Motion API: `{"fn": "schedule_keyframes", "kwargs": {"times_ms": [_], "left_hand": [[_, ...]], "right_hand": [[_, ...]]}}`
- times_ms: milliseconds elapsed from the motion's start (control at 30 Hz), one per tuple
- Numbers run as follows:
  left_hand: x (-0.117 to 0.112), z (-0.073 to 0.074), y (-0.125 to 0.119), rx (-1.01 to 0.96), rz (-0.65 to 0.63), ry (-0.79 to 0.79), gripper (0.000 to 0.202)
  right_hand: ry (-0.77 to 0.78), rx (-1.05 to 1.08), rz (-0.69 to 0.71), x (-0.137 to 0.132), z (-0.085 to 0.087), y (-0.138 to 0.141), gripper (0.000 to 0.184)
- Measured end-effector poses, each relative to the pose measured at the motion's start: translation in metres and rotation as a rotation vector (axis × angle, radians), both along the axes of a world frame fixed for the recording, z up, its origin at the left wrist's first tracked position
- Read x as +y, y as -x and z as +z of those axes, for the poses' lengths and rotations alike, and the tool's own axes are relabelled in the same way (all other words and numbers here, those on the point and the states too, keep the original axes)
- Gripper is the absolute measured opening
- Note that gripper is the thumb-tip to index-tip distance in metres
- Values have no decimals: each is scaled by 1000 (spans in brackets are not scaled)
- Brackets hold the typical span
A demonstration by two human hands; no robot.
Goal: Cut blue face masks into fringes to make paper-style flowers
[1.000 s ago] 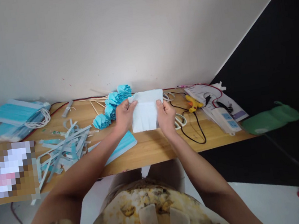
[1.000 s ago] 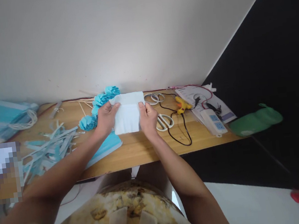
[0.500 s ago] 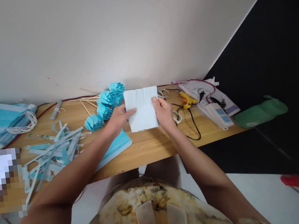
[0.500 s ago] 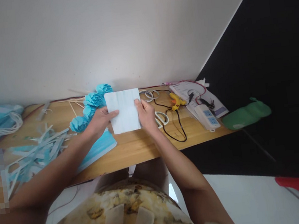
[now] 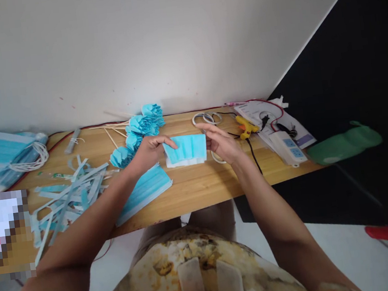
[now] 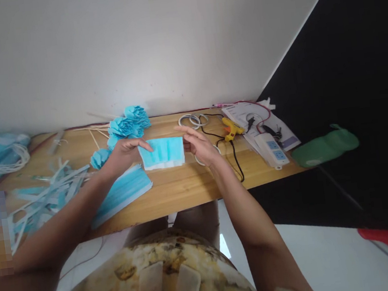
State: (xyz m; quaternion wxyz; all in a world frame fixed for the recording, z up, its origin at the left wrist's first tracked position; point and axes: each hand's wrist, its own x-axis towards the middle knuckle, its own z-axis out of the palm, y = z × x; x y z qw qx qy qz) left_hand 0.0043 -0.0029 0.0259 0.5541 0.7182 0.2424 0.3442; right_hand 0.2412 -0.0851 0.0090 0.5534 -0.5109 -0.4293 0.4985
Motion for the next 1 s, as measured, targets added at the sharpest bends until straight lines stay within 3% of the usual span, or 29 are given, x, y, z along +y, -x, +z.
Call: {"fn": "schedule_keyframes", "kwargs": {"times_ms": [100,200,267,400,500,600,833,1000], "left_hand": [[-4,-1,-2,-2,69,-151,18],[-6,-4,2,22,30,-297,24],[-6,-3,10,43,-48,-306,21],[-4,7,17,-20,17,-156,26],[-5,9,5,92,-17,-188,41],[-6,4,-7,219,-30,-218,33],[-8,-1,7,305,10,-143,29],[-14,-8,16,327,4,-40,30]], "right_hand": [[26,48,10,3,-4,8,50],[9,-39,-36,5,-10,12,41],[-35,-143,-75,4,-10,11,36],[-136,-540,-47,-4,6,14,28],[-229,-849,48,-10,24,28,27],[-287,-1007,32,-15,35,39,28],[-272,-952,-139,-27,38,23,33],[-205,-859,-145,-35,28,13,31]]}}
